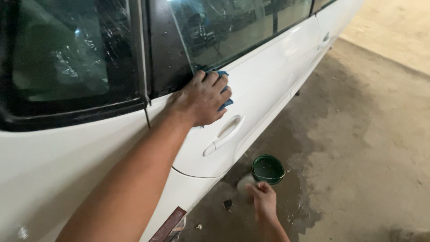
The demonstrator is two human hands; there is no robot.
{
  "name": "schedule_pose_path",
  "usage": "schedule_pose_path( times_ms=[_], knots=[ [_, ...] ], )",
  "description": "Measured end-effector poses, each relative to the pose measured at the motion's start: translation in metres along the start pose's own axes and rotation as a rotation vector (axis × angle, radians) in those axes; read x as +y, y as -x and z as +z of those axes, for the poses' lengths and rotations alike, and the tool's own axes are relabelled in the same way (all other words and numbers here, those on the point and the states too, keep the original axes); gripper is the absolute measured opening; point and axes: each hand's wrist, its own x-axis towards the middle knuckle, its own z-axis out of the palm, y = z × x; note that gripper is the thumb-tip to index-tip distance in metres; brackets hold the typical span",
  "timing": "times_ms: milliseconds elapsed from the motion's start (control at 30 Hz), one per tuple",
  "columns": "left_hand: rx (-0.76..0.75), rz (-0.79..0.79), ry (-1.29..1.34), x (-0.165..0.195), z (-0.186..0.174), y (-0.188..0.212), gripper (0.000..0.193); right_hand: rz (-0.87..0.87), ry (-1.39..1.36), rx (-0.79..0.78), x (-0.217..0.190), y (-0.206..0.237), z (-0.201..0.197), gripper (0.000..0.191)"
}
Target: The person sands the side of a white car door using a sanding block and a blue cloth. They repeatedly dip the cloth into a bucket of water and wipe the sanded area while continuing to sand along the door panel.
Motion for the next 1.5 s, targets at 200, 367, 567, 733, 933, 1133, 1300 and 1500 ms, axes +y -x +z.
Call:
schedule_pose_path(
  times_ms=[200, 367, 567, 733, 933, 1133, 1300, 1500],
  knots=[
    [0.017, 0.072, -0.001, 0.003, -0.008, 0.003, 0.036, -0.109, 0.154, 0.192, -0.044, 0.003, 0.074, 0.034],
    [0.045, 0.120, 0.016, 0.003, -0.011, 0.005, 0.030, -0.315, 0.144, -0.050, -0.040, 0.060, 0.161, 0.063],
    [0.078, 0.124, 0.044, 0.003, -0.008, 0.006, 0.026, -0.748, 0.338, -0.220, -0.009, 0.104, 0.173, 0.069],
    [0.045, 0.126, -0.008, 0.003, -0.007, 0.007, 0.027, -0.609, 0.266, -0.128, -0.036, 0.052, 0.170, 0.072],
    [0.097, 0.139, 0.021, 0.002, -0.003, 0.005, 0.030, -0.872, 0.435, -0.147, -0.013, 0.107, 0.177, 0.075],
    [0.087, 0.122, 0.016, 0.002, -0.003, 0.007, 0.033, -0.655, 0.316, -0.181, -0.043, 0.051, 0.164, 0.072],
    [0.087, 0.116, 0.020, 0.003, -0.004, 0.004, 0.034, -0.648, 0.132, -0.229, -0.014, 0.090, 0.174, 0.079],
    [0.048, 0.112, -0.001, 0.004, -0.005, 0.006, 0.039, -0.617, 0.317, -0.250, -0.018, 0.081, 0.167, 0.081]
  ],
)
